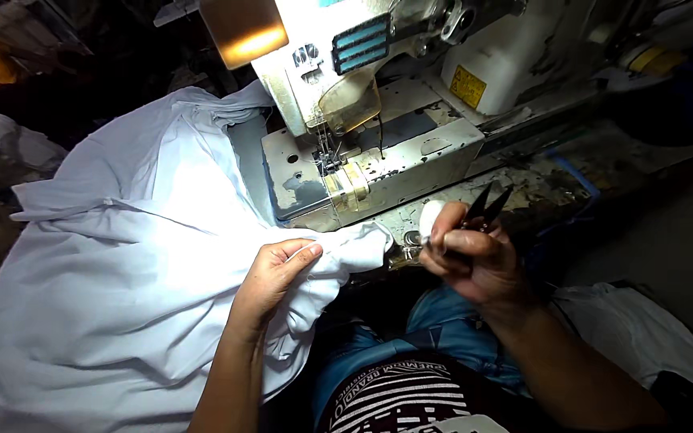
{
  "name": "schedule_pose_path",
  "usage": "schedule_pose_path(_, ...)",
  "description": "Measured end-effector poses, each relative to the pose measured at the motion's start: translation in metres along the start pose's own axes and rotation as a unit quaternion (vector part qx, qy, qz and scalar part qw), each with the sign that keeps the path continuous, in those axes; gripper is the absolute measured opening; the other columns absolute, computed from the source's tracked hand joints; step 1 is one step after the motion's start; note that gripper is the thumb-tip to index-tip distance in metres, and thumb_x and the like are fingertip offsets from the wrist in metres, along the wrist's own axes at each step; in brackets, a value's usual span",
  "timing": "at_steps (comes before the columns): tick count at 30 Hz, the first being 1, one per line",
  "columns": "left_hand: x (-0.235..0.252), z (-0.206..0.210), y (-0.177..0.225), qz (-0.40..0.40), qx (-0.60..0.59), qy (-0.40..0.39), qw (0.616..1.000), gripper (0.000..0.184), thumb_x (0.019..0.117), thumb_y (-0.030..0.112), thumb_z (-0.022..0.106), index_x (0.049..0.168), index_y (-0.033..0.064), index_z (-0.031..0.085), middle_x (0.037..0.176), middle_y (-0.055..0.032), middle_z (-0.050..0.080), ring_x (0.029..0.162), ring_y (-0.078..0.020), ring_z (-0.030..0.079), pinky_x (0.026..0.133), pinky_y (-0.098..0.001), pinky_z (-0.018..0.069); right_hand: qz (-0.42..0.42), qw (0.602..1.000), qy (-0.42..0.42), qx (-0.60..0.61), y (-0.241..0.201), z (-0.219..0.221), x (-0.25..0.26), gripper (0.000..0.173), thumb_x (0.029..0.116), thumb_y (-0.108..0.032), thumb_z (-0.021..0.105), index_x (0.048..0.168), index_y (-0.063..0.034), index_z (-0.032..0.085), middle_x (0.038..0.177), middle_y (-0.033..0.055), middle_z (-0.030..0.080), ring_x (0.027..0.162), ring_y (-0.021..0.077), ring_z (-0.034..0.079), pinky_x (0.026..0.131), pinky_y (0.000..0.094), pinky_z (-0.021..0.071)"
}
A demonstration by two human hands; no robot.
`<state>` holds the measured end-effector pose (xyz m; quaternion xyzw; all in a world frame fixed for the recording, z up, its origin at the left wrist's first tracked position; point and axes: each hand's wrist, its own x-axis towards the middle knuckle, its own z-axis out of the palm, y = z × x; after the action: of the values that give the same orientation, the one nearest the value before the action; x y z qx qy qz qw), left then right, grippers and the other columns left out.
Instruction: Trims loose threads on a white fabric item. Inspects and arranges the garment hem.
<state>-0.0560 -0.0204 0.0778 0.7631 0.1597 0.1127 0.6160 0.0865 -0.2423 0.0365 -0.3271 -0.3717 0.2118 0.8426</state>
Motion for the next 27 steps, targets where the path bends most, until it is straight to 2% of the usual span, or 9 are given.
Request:
schedule_pose_path(2,0.0,0.001,0.002,0.0,0.005,-0.001,1.0,0.035,0.1036,0.013,0.052,0.074,0.0147,0.071,0.064,0.008,0.064,0.059,0.0028,0.059,0.057,-0.0148,0.0498,-0.036,0.938,0.054,-0.34,0.001,-0.029,0.004,0.01,0.0912,-0.009,0.064,0.089,-0.0163,0.07,0.072,-0.0099,0.063,0.055,-0.0039,0.05,0.052,0.0114,0.0436)
schedule_pose_path(4,0.0,0.003,0.007,-0.016,0.007,0.009,1.0,0.042,0.1065,0.017,0.045,0.073,0.0155,0.069,0.062,0.0086,0.063,0.058,0.0026,0.058,0.056,-0.0149,0.0491,0.003,0.748,0.018,-0.664,0.0,-0.055,0.009,0.004,0.0855,-0.008,0.07,0.087,-0.0039,0.071,0.074,0.0092,0.064,0.065,0.0223,0.062,0.059,0.0391,0.0505)
schedule_pose_path(7,-0.002,0.006,0.016,-0.033,0.019,0.018,0.999,0.045,0.1094,0.021,0.039,0.082,0.0113,0.073,0.067,0.0068,0.067,0.062,0.0015,0.062,0.06,-0.0162,0.0527,0.113,0.628,-0.061,-0.767,-0.006,-0.065,0.015,0.032,0.0909,-0.022,0.079,0.116,-0.0024,0.073,0.107,0.0283,0.069,0.114,0.0517,0.06,0.098,0.0691,0.0419)
schedule_pose_path(9,-0.004,0.007,0.02,-0.022,0.023,0.012,0.999,0.044,0.1092,0.021,0.04,0.083,0.0115,0.073,0.068,0.0077,0.067,0.063,0.0026,0.062,0.061,-0.0156,0.0523,0.0,0.696,-0.083,-0.713,-0.01,-0.052,0.02,0.043,0.0871,-0.028,0.079,0.122,-0.0029,0.073,0.116,0.0249,0.069,0.122,0.0496,0.057,0.105,0.0691,0.0364)
schedule_pose_path(11,-0.007,0.011,0.027,-0.004,0.03,0.002,1.0,0.04,0.1075,0.016,0.044,0.081,0.0125,0.073,0.067,0.0087,0.067,0.063,0.0034,0.062,0.061,-0.0153,0.0525,-0.062,0.804,-0.124,-0.579,-0.008,-0.023,0.033,0.041,0.0924,-0.03,0.069,0.126,-0.0072,0.072,0.123,0.01,0.072,0.118,0.0255,0.063,0.102,0.0469,0.048)
schedule_pose_path(14,-0.016,0.005,0.038,0.044,0.076,-0.013,0.996,0.02,0.0966,0.01,0.064,0.081,0.0133,0.076,0.07,0.0103,0.068,0.065,0.005,0.061,0.063,-0.0138,0.051,0.036,0.895,-0.233,-0.378,0.001,0.008,0.057,0.021,0.0926,-0.02,0.072,0.109,-0.0075,0.077,0.104,-0.0009,0.073,0.099,0.0014,0.065,0.089,0.0213,0.0533)
schedule_pose_path(16,-0.026,-0.012,0.038,0.084,0.155,0.025,0.984,0.009,0.0884,0.014,0.074,0.08,0.0135,0.074,0.069,0.0124,0.064,0.063,0.007,0.056,0.061,-0.0119,0.0457,0.076,0.905,-0.233,-0.349,0.003,0.016,0.063,0.01,0.0929,-0.013,0.071,0.089,-0.0061,0.076,0.083,-0.0037,0.068,0.079,-0.0017,0.062,0.073,0.0165,0.051)
schedule_pose_path(22,-0.045,-0.046,0.002,0.209,0.056,0.194,0.957,0.014,0.0934,0.006,0.063,0.091,0.0102,0.076,0.1,0.0065,0.069,0.097,-0.0025,0.064,0.086,-0.0189,0.0542,0.114,0.935,-0.172,-0.29,0.001,0.039,0.065,0.006,0.0923,-0.004,0.071,0.086,-0.0032,0.073,0.074,-0.0029,0.068,0.066,-0.001,0.061,0.063,0.016,0.0523)
schedule_pose_path(27,-0.11,-0.107,0.047,0.25,0.022,0.357,0.9,0.023,0.1076,0.023,0.046,0.115,0.0094,0.063,0.099,0.0073,0.07,0.091,-0.0026,0.068,0.082,-0.0241,0.0575,0.101,0.868,-0.394,-0.286,-0.012,0.163,0.073,0.021,0.0999,-0.015,0.065,0.092,0.0035,0.069,0.075,0.0064,0.063,0.065,0.0077,0.056,0.06,0.0263,0.0468)
